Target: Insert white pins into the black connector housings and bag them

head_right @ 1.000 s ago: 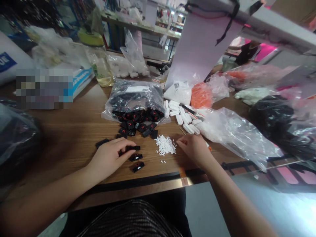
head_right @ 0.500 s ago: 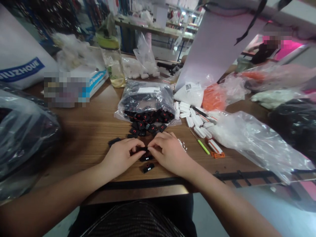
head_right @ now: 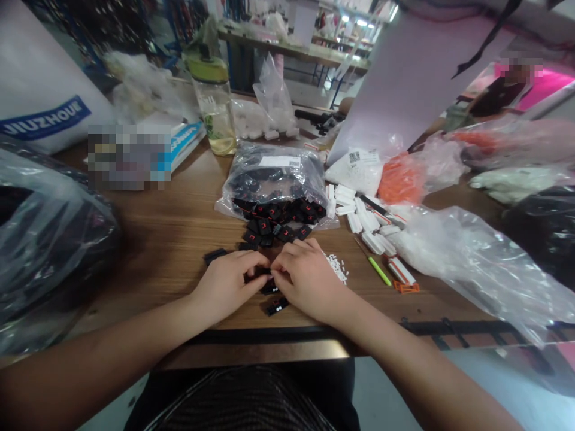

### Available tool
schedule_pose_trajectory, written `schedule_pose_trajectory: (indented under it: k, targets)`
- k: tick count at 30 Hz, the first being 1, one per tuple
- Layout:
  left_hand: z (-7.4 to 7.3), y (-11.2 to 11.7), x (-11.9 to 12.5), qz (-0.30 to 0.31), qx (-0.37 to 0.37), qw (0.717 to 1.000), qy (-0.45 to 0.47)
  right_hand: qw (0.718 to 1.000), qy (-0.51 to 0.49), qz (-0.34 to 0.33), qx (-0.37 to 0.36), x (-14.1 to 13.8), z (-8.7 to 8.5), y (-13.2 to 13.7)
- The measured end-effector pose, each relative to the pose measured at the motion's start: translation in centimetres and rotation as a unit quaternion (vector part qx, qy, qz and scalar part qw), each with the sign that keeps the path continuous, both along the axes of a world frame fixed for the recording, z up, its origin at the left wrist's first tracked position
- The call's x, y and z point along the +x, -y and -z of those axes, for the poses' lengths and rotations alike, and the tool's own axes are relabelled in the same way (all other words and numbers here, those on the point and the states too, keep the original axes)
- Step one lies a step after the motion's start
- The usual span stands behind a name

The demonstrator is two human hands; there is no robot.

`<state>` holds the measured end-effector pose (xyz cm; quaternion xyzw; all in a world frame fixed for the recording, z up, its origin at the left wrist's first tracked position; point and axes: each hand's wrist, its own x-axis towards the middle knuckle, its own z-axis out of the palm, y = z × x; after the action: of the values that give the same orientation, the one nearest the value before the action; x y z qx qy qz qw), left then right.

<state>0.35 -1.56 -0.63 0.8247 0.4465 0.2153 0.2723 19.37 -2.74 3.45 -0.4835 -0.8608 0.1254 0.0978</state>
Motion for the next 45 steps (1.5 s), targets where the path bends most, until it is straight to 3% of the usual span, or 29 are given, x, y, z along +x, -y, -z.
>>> schedule_pose_trajectory:
  k: [19,25,27,29,32,34,38,45]
  targets:
    - [0.3,0.1,0.0,-0.007,-0.003,1.0,0.007,0.997,0.014,-0.026,0.068,0.6,0.0,1.1]
    - [0.5,0.0,0.0,-0.006,-0.004,1.0,0.014,0.998,0.012,-0.024,0.054,0.8,-0.3,1.1]
    - [0.6,0.0,-0.1,-0.006,0.001,1.0,0.007,0.998,-0.035,0.013,0.047,2.3,-0.5,0.7]
    - [0.7,0.0,-0.1,-0.006,0.01,1.0,0.0,0.992,-0.074,0.09,0.044,4.7,-0.7,0.3]
    - [0.7,0.0,0.0,-0.003,0.02,1.0,-0.004,0.978,-0.031,0.208,0.007,8.9,-0.9,0.0]
    - [0.7,0.0,-0.1,-0.002,0.02,1.0,-0.006,0.97,-0.001,0.24,-0.04,11.0,-0.7,0.0]
    - [0.8,0.0,-0.1,-0.001,0.018,1.0,-0.008,0.962,-0.007,0.255,-0.1,12.7,0.4,0.1]
    - [0.9,0.0,-0.1,-0.005,0.01,1.0,-0.009,0.97,0.032,0.237,-0.048,12.1,1.2,0.4]
